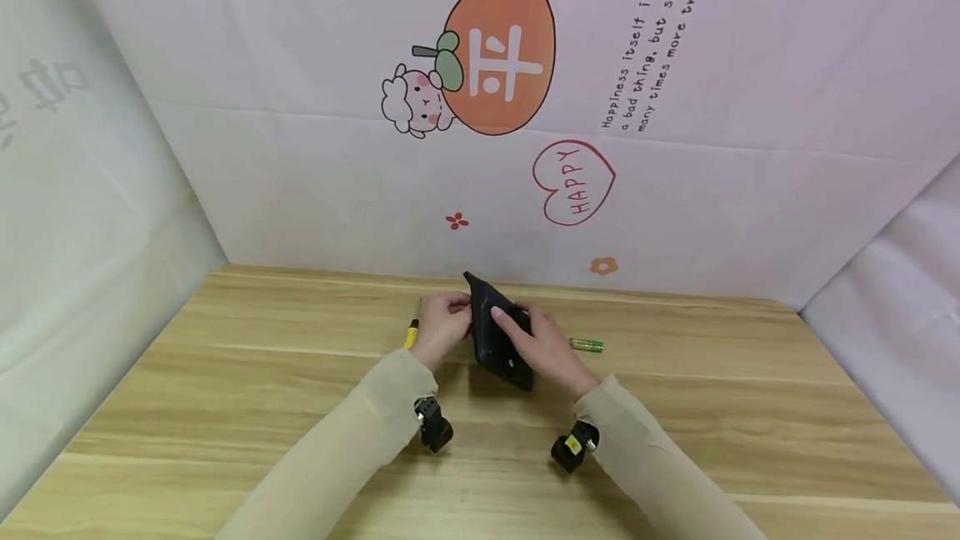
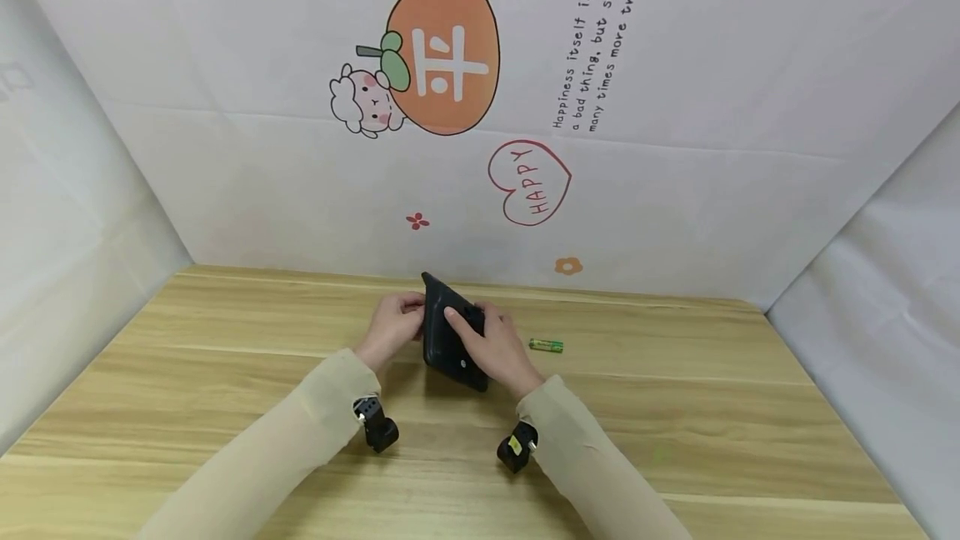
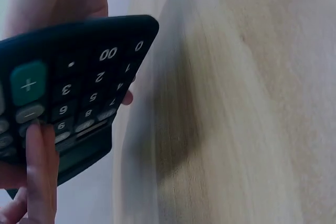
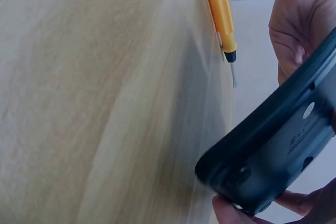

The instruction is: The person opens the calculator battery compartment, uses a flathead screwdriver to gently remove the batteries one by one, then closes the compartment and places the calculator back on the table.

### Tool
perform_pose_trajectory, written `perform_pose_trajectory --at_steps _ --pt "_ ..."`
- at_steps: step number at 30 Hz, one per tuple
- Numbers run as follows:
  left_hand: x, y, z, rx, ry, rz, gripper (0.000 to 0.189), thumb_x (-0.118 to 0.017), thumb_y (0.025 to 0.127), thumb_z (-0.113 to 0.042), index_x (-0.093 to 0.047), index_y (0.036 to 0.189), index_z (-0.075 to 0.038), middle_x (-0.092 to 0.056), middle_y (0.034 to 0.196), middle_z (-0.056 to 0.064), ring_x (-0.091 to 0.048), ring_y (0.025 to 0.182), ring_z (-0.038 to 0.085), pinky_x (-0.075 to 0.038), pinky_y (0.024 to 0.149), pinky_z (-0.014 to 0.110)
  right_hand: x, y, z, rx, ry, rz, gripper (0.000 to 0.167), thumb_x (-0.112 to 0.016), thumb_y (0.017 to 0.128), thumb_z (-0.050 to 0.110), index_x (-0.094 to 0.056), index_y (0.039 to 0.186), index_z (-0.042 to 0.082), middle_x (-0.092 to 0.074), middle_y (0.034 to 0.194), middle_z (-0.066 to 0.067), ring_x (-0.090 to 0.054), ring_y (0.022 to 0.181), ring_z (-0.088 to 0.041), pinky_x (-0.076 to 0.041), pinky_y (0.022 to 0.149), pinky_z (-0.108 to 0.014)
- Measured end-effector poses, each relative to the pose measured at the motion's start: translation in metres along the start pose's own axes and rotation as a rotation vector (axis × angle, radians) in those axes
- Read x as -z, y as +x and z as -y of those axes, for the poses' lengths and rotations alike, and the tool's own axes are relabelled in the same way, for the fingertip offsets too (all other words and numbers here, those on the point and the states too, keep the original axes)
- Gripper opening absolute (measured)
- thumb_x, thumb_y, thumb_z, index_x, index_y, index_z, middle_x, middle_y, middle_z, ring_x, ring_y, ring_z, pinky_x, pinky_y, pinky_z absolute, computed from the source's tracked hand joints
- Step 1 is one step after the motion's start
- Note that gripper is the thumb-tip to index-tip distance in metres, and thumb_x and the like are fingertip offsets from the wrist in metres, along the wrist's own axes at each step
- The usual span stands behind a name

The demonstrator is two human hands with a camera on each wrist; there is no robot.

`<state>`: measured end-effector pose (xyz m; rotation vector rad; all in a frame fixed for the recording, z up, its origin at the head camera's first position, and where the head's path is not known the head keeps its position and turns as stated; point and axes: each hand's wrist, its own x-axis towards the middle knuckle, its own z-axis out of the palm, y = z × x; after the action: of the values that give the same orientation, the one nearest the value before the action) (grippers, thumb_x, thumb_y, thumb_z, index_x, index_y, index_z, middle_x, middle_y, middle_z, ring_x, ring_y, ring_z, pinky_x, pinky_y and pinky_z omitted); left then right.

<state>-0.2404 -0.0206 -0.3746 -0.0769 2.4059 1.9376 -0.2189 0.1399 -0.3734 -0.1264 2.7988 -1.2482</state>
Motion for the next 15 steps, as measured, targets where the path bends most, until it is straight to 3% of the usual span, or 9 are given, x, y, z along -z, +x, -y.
perform_pose_trajectory --at_steps 7,12,15 --pt "-0.0016 -0.0021 0.0014 0.067 0.050 0.132 0.039 -0.049 0.097 -0.028 -0.066 0.116 0.001 -0.069 0.103 0.015 -0.063 0.078 0.015 -0.054 0.075 0.032 -0.0029 0.0023 0.0023 0.004 0.108 0.004 0.074 -0.038 0.097 0.058 -0.041 0.142 0.000 -0.046 0.141 -0.024 -0.049 0.127 -0.035 -0.041 0.102 -0.049" --pt "-0.0054 -0.0026 0.0046 0.145 -0.063 0.285 0.050 -0.038 0.100 -0.038 -0.065 0.109 0.004 -0.071 0.092 0.015 -0.064 0.067 0.014 -0.056 0.070 0.035 -0.0035 0.0019 0.0041 -0.002 0.149 0.022 0.073 -0.034 0.099 0.057 -0.039 0.143 -0.001 -0.046 0.141 -0.025 -0.049 0.127 -0.035 -0.042 0.101 -0.049" --pt "-0.0085 -0.0034 0.0061 0.178 -0.135 0.368 0.058 -0.030 0.102 -0.043 -0.060 0.113 0.005 -0.070 0.097 0.021 -0.068 0.071 0.022 -0.058 0.068 0.041 -0.0035 0.0018 0.0051 -0.012 0.153 0.029 0.074 -0.032 0.099 0.058 -0.038 0.143 -0.001 -0.047 0.140 -0.025 -0.049 0.127 -0.035 -0.040 0.102 -0.049"
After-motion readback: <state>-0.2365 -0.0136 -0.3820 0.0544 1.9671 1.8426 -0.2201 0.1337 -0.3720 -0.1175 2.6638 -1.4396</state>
